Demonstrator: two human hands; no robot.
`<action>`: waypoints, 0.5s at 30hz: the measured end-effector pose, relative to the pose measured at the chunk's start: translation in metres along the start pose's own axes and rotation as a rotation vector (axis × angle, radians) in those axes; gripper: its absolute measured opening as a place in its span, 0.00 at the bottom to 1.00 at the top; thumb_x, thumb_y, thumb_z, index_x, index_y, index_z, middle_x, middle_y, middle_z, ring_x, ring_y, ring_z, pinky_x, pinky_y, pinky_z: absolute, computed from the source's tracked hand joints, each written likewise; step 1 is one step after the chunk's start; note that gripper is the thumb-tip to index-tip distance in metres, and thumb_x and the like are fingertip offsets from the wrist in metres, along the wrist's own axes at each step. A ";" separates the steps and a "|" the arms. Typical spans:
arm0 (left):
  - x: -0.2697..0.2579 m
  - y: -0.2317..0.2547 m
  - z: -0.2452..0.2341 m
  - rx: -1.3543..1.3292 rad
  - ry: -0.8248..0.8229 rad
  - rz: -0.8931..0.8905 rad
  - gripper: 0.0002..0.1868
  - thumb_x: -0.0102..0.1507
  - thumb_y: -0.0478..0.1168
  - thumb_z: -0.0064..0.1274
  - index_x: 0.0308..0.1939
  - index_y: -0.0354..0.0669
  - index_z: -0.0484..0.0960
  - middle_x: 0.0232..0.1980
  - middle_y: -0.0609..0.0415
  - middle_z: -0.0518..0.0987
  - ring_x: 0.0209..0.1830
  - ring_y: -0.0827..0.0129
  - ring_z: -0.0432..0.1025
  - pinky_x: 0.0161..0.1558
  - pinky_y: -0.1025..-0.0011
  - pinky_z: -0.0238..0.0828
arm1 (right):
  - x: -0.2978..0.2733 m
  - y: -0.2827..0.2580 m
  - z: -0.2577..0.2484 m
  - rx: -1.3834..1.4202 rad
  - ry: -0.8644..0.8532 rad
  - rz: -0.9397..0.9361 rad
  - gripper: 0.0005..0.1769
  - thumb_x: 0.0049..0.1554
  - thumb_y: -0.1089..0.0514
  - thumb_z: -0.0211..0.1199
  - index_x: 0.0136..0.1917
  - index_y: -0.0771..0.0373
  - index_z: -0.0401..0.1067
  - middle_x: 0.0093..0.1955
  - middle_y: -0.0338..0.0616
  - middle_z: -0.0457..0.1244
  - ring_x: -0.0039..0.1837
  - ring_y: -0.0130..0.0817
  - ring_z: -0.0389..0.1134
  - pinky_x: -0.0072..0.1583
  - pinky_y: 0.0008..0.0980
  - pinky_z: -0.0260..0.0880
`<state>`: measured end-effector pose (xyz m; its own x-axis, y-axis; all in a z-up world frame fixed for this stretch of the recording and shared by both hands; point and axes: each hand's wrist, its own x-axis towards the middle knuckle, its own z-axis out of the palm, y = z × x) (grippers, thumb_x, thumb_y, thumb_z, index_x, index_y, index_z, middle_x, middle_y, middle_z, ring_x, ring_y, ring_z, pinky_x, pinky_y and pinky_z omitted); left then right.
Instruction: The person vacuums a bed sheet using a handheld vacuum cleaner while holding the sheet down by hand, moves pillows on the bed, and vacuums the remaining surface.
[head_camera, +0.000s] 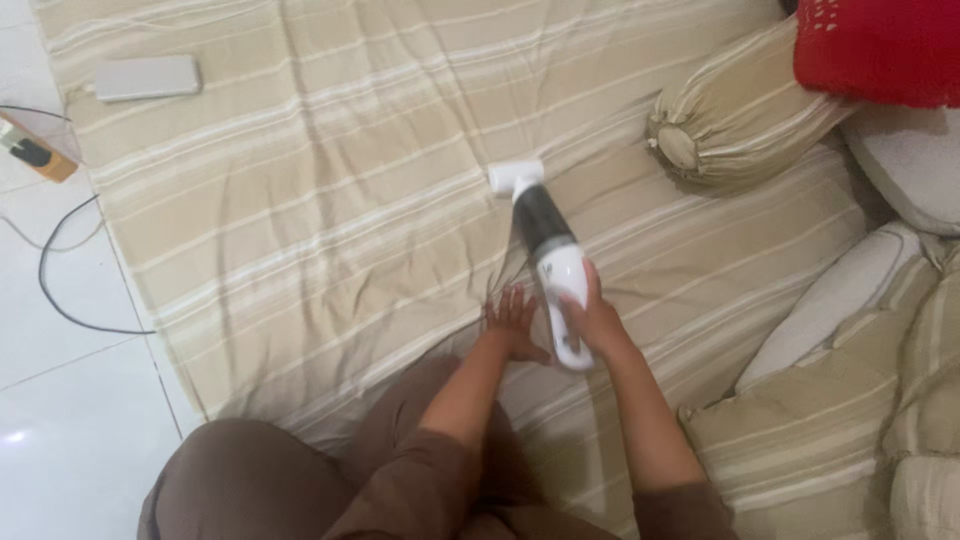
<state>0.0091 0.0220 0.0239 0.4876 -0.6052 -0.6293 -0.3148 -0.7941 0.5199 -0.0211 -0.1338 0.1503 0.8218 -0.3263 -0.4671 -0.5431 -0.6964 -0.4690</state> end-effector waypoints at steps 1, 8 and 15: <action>-0.004 -0.013 -0.001 -0.093 0.057 0.119 0.72 0.45 0.73 0.63 0.82 0.55 0.38 0.85 0.44 0.25 0.84 0.50 0.19 0.76 0.40 0.19 | -0.020 0.007 -0.001 0.011 -0.010 -0.063 0.49 0.61 0.41 0.54 0.84 0.41 0.27 0.67 0.66 0.63 0.64 0.62 0.69 0.63 0.49 0.69; -0.079 -0.180 -0.070 -0.076 0.839 -0.057 0.33 0.60 0.57 0.58 0.65 0.49 0.76 0.71 0.49 0.74 0.74 0.54 0.66 0.76 0.55 0.59 | -0.028 -0.022 0.012 -0.082 -0.050 -0.036 0.49 0.61 0.43 0.55 0.85 0.41 0.29 0.65 0.68 0.64 0.64 0.63 0.69 0.64 0.49 0.69; -0.138 -0.235 -0.053 0.028 1.075 -0.360 0.38 0.63 0.64 0.49 0.73 0.53 0.68 0.82 0.50 0.54 0.83 0.52 0.43 0.76 0.39 0.34 | 0.116 -0.122 0.030 -0.079 0.004 -0.099 0.49 0.62 0.44 0.58 0.83 0.35 0.27 0.72 0.64 0.59 0.68 0.62 0.64 0.65 0.52 0.65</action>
<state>0.0588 0.2947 0.0193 0.9959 0.0093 0.0898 -0.0263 -0.9215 0.3875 0.1354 -0.0682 0.1309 0.8715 -0.2562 -0.4182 -0.4442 -0.7736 -0.4519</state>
